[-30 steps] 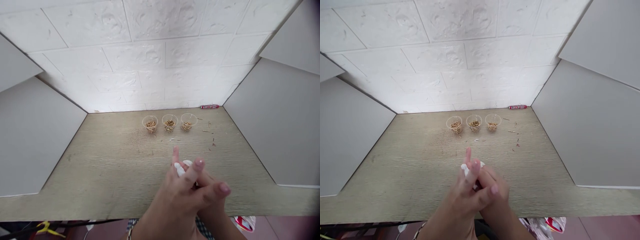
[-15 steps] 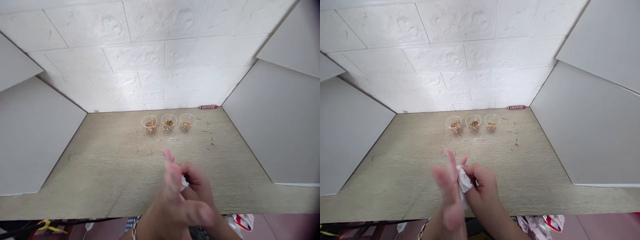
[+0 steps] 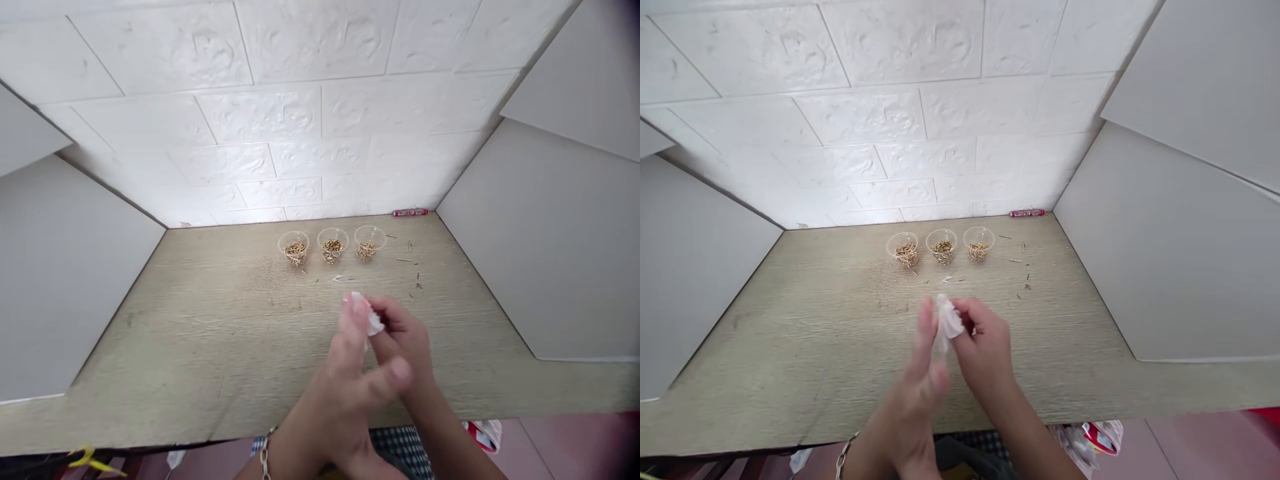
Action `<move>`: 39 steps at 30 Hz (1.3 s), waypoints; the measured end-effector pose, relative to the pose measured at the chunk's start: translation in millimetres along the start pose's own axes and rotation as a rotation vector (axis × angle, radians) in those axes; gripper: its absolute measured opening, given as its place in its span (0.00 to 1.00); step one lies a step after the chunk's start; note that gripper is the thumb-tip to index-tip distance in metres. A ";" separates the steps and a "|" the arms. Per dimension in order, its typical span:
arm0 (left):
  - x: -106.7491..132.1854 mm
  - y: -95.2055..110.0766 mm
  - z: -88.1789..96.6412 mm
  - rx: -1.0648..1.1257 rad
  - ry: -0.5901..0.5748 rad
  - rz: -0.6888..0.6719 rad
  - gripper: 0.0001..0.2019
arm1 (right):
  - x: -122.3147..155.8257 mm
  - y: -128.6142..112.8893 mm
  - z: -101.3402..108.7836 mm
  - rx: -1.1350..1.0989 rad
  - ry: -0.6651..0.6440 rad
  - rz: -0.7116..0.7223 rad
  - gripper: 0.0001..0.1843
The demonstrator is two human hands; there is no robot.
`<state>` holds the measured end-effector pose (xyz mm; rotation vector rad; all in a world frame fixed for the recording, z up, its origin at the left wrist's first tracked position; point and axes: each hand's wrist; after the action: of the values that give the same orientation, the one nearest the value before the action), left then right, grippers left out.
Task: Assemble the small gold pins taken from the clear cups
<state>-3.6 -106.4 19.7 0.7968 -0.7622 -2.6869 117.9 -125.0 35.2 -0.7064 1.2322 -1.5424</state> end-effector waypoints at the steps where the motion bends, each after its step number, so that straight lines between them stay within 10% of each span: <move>1: 0.8 -1.7 0.1 0.034 0.014 0.052 0.58 | -1.6 1.5 2.8 -0.022 0.049 -0.004 0.06; 5: -0.8 -4.3 -0.6 0.101 -0.026 0.098 0.57 | 0.3 2.2 6.3 -0.033 0.112 0.089 0.08; 18: 10.9 3.3 -2.1 -0.074 -0.111 0.158 0.59 | 16.0 9.5 15.5 0.148 -0.296 0.406 0.12; 31: 17.4 7.1 31.8 -0.275 -0.269 -0.054 0.41 | 42.2 2.8 16.6 -0.870 -0.719 -0.450 0.06; 39: 23.4 -2.9 30.4 -0.363 -0.222 0.009 0.45 | 40.2 4.9 16.2 -1.119 -0.511 -0.707 0.10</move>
<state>-40.2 -99.8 29.7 0.4116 -0.2987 -2.8143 120.5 -168.3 30.2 -2.2894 1.4492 -0.9106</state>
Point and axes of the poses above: each hand's wrist, its own x-axis away from the middle knuckle, its own z-axis out of the back of the hand, y = z × x, and after that the axes turned 9 degrees about -y, right-handed
